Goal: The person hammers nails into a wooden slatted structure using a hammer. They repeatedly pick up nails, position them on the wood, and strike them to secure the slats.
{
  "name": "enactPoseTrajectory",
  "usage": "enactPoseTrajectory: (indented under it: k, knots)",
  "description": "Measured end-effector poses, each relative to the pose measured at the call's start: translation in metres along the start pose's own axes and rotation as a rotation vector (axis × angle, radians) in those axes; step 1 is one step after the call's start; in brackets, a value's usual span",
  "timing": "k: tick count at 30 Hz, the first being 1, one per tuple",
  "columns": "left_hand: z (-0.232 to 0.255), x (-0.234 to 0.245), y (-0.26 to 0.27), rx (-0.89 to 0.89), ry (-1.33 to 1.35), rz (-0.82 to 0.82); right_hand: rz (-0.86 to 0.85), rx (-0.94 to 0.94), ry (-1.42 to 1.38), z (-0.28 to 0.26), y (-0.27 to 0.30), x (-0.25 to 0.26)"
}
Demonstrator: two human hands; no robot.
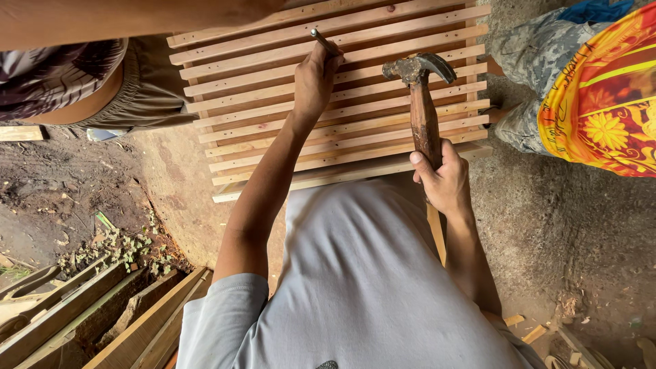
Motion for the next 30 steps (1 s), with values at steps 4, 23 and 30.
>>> enactPoseTrajectory:
  k: [4,23,30]
  knots:
    - [0.001,0.002,-0.002,-0.027,-0.034,0.029,-0.009,-0.001,0.016,0.002,-0.002,0.002]
    - [0.007,0.002,0.002,0.061,-0.034,-0.016,-0.028,-0.027,0.065,0.008,-0.003,-0.004]
    - [0.018,0.008,0.003,0.036,0.052,0.027,-0.023,-0.043,-0.028,0.004,-0.005,-0.006]
Point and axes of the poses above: each hand's wrist, its own y-axis away from the middle knuckle, its own x-axis out of the back of the hand, z = x × y, the point moved 7 cm from there along -y, towards the middle knuckle, and after that the axes turned 1 degree about -z, right-handed, at the moved point
